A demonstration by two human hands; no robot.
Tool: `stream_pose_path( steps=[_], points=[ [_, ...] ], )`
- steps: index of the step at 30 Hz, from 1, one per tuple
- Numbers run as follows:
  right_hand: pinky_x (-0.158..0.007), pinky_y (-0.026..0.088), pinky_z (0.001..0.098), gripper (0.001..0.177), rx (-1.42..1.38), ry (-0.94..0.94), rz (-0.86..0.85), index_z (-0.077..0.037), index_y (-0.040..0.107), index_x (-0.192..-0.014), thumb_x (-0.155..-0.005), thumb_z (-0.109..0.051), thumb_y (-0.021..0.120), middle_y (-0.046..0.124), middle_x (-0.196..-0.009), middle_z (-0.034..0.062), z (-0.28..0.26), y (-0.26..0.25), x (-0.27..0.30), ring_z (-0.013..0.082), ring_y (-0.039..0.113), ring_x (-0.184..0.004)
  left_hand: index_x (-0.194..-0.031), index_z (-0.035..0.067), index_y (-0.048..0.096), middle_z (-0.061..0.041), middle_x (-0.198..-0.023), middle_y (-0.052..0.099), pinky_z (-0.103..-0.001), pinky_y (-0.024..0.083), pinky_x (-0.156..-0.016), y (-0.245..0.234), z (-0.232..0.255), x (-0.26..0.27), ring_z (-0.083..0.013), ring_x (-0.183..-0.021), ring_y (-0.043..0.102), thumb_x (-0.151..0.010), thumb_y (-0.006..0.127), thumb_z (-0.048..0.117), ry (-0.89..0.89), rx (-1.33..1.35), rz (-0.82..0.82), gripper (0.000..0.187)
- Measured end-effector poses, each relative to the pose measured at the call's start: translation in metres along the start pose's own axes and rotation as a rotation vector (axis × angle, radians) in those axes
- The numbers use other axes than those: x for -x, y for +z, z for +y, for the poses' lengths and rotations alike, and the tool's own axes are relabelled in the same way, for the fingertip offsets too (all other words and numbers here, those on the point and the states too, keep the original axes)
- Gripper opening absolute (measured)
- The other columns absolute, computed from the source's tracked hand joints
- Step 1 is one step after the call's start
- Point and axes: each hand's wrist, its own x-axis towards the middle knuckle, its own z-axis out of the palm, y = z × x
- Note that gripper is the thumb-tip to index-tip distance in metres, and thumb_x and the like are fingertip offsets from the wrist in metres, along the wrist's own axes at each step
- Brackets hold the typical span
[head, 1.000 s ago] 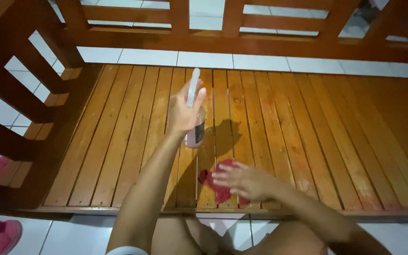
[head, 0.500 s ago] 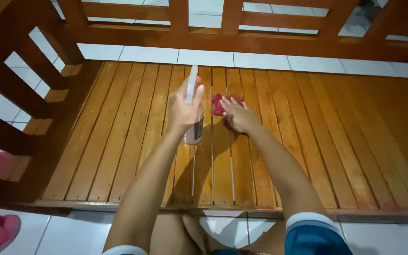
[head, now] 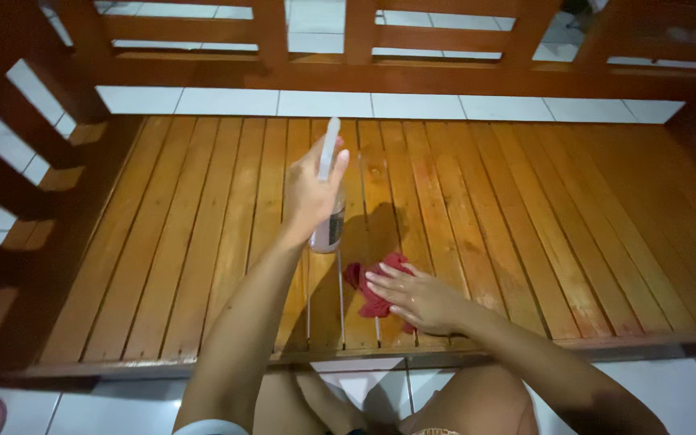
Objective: The person sprays a cleaning solution onto a wooden bench and wipes the surface with a red cloth. They repeatedly spray and wipe different sections of the bench slats and frame.
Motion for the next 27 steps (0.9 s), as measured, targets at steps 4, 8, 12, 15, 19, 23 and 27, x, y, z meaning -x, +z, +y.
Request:
stream_pose_path(
  steps=[4, 8, 12, 15, 19, 23, 27],
  points=[
    [-0.128, 0.018, 0.0501, 0.050, 0.027, 0.154, -0.081, -0.018, 0.043, -0.153, -0.107, -0.036, 0.039, 0.040, -0.162, 0.0067, 0.023, 0.003, -0.014, 0.0264, 0.031, -0.151, -0.135, 0.011, 0.063, -0.009, -0.120, 0.074, -0.038, 0.061, -0.075, 0.011, -0.004, -0.011, -0.0250, -0.093, 0.077, -0.099, 0.064, 0.032, -0.239, 0.001, -0.089, 0.042],
    [-0.130, 0.015, 0.0517, 0.041, 0.205, 0.341, -0.002, -0.015, 0.059, -0.096, -0.121, -0.041, 0.039, 0.028, -0.169, 0.0155, 0.109, -0.006, -0.047, 0.0359, 0.015, -0.162, -0.131, 0.004, 0.068, -0.014, -0.116, 0.078, -0.037, 0.059, -0.089, 0.009, -0.006, -0.009, -0.0225, -0.106, 0.076, -0.103, 0.067, 0.029, 0.004, 0.012, 0.001, 0.037],
    [-0.125, 0.017, 0.0548, 0.061, -0.015, 0.474, 0.176, -0.015, 0.026, -0.161, -0.103, -0.034, 0.035, 0.022, -0.170, 0.0034, 0.163, -0.018, -0.079, 0.0277, 0.021, -0.156, -0.139, 0.018, 0.067, -0.014, -0.102, 0.080, -0.045, 0.055, -0.070, 0.012, 0.010, -0.007, -0.0330, -0.080, 0.069, -0.099, 0.063, 0.036, -0.525, -0.047, -0.229, 0.045],
    [-0.123, 0.015, 0.0567, 0.063, 0.027, 0.562, 0.135, -0.014, 0.022, -0.160, -0.103, -0.035, 0.037, 0.018, -0.170, 0.0046, 0.178, -0.014, -0.100, 0.0293, 0.019, -0.156, -0.134, 0.008, 0.065, -0.011, -0.118, 0.076, -0.034, 0.060, -0.084, 0.029, 0.019, -0.004, -0.0188, -0.099, 0.075, -0.099, 0.063, 0.034, -0.152, 0.183, -0.163, 0.043],
    [-0.122, 0.012, 0.0623, 0.058, 0.024, 0.482, 0.155, -0.007, 0.023, -0.162, -0.110, -0.031, 0.034, 0.019, -0.170, 0.0109, 0.174, 0.005, -0.090, 0.0371, 0.019, -0.154, -0.132, 0.008, 0.068, -0.011, -0.118, 0.078, -0.036, 0.059, -0.087, 0.050, 0.033, 0.005, -0.0197, -0.101, 0.076, -0.102, 0.063, 0.036, -0.073, 0.195, -0.145, 0.041],
    [-0.124, 0.020, 0.0552, 0.063, 0.124, 0.227, 0.202, -0.006, 0.030, -0.159, -0.100, -0.025, 0.044, 0.022, -0.168, 0.0150, 0.116, 0.012, -0.025, 0.0360, 0.024, -0.155, -0.130, 0.008, 0.069, -0.011, -0.117, 0.078, -0.037, 0.058, -0.087, 0.058, 0.039, 0.001, -0.0232, -0.101, 0.076, -0.102, 0.063, 0.035, -0.008, 0.149, -0.108, 0.040],
    [-0.124, 0.005, 0.0564, 0.066, -0.090, 0.320, -0.016, -0.016, 0.027, -0.159, -0.099, -0.026, 0.051, 0.017, -0.170, 0.0055, 0.034, -0.002, 0.040, 0.0297, 0.012, -0.157, -0.127, 0.008, 0.070, -0.013, -0.112, 0.078, -0.037, 0.057, -0.083, 0.068, 0.030, -0.002, -0.0252, -0.098, 0.075, -0.098, 0.067, 0.035, -0.008, 0.055, -0.081, 0.040]
  ],
)
